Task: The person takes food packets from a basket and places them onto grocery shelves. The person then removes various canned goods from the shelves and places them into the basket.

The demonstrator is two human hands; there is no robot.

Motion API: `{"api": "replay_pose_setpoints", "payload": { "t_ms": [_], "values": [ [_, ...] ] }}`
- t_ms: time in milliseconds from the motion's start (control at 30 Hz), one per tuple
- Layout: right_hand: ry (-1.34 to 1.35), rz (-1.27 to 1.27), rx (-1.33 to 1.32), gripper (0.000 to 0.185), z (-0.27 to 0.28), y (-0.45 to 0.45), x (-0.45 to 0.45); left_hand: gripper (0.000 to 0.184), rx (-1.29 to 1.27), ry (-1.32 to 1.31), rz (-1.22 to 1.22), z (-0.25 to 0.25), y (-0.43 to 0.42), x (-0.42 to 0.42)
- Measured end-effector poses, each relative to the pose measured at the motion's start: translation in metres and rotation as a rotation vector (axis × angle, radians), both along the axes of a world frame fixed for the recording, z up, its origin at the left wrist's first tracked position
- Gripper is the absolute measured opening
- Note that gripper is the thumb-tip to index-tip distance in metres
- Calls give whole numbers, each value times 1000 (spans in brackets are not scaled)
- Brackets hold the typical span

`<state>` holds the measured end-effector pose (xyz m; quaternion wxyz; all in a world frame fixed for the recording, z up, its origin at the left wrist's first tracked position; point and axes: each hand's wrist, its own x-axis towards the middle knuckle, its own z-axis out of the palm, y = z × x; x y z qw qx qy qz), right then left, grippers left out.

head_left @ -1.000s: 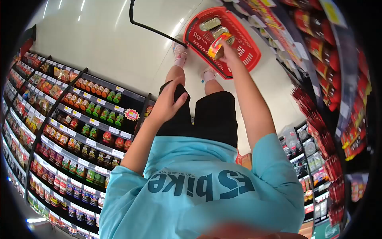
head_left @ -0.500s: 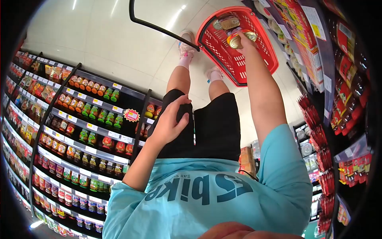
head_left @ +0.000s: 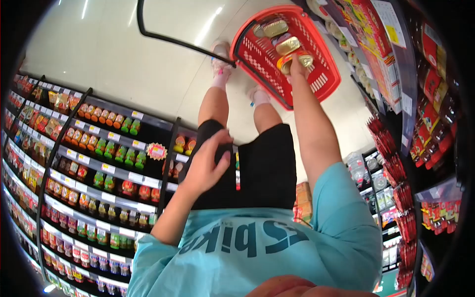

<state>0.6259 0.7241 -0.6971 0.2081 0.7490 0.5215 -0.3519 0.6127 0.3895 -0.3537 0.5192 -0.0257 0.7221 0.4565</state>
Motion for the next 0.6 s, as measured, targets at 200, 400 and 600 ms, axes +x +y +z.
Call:
{"api": "replay_pose_setpoints", "payload": {
  "t_ms": [200,400,600],
  "values": [
    [-16,-15,-70,88,-62,3,28,51,69,-80,-19,-13,16,9],
    [-49,-39,-130,69,-172,19,44,47,80,-61,-108,-33,27,14],
    [14,96,-100,54,-246,26,41,45,122,-187,-126,-49,24,24]
  ]
}}
